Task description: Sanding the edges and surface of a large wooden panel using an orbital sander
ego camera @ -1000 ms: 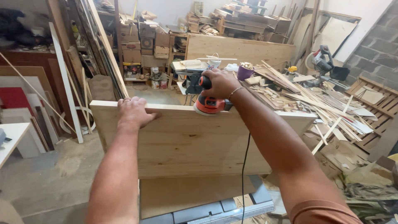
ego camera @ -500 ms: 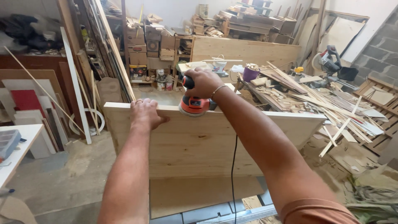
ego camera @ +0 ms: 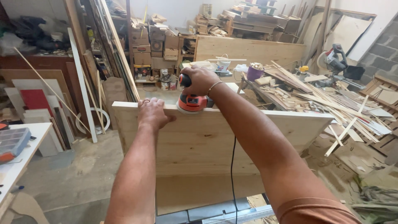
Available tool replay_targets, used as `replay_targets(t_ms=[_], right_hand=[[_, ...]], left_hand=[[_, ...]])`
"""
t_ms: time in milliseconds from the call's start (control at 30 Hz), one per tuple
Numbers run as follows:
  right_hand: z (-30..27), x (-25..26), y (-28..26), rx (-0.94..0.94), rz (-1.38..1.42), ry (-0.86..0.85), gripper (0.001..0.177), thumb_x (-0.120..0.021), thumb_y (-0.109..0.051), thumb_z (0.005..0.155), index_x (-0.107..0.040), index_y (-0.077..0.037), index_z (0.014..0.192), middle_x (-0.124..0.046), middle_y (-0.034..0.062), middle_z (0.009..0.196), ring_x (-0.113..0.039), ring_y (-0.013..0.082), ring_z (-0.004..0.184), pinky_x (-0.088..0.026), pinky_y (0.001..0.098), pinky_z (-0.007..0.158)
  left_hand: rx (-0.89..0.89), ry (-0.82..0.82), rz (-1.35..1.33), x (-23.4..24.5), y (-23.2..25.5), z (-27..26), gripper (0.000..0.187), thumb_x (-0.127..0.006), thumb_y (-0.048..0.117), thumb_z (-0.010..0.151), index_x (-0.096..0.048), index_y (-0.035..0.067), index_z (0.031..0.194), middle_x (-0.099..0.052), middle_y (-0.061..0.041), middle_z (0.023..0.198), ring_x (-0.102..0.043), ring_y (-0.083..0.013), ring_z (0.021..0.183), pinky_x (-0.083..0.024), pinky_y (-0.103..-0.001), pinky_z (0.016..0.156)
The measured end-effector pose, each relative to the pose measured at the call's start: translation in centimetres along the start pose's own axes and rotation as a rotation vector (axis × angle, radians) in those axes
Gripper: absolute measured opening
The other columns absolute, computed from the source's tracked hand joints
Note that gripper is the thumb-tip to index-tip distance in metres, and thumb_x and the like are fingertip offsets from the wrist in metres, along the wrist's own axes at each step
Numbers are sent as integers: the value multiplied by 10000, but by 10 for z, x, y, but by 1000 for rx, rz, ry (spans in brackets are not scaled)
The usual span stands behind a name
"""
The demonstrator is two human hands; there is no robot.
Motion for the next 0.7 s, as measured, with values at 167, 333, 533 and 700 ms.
replay_targets(t_ms=[167, 333, 533, 700], right_hand=[[-7, 6, 7, 27, 3, -5, 781, -774, -610, 703, -537, -323, 1390, -627, 88, 1250, -638, 384, 1196, -511, 498, 1054], [-26, 17, 27, -15, -1, -27, 807, -800, -624, 677, -540, -367, 1397, -632, 53, 1248, -624, 338, 1232, -512, 467, 1061], [-47, 21, 62, -84, -9, -62, 788, -792, -584, 710, -526, -387, 1426, -630, 50, 1282, -616, 343, 1244, -500, 477, 1078], [-70, 27, 102, -134, -30, -75, 777, -802, -597, 701, -536, -416, 1409, -619, 42, 1328, -623, 338, 1244, -504, 469, 1072]], left_hand=[[-5, 26, -15, 1, 1, -4, 796, -712, 795, 703, -671, 210, 1241, -667, -32, 1314, -545, -270, 1335, -313, -461, 1170], [12, 4, 74, -3, 0, 0, 829, -683, 845, 670, -653, 246, 1243, -665, 14, 1321, -547, -229, 1331, -336, -417, 1143], [38, -12, 109, -11, -2, 6, 867, -654, 889, 657, -634, 261, 1254, -647, 31, 1346, -529, -215, 1346, -336, -399, 1144], [73, -52, 127, 0, 1, -2, 781, -653, 831, 680, -633, 285, 1237, -633, 55, 1345, -523, -199, 1360, -343, -385, 1136]])
Point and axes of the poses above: each hand's wrist, its own z-axis towards the middle knuckle, its own x-axis out of the back of the hand, y = z × x, the point moved 4 cm from there along z, towards the middle knuckle
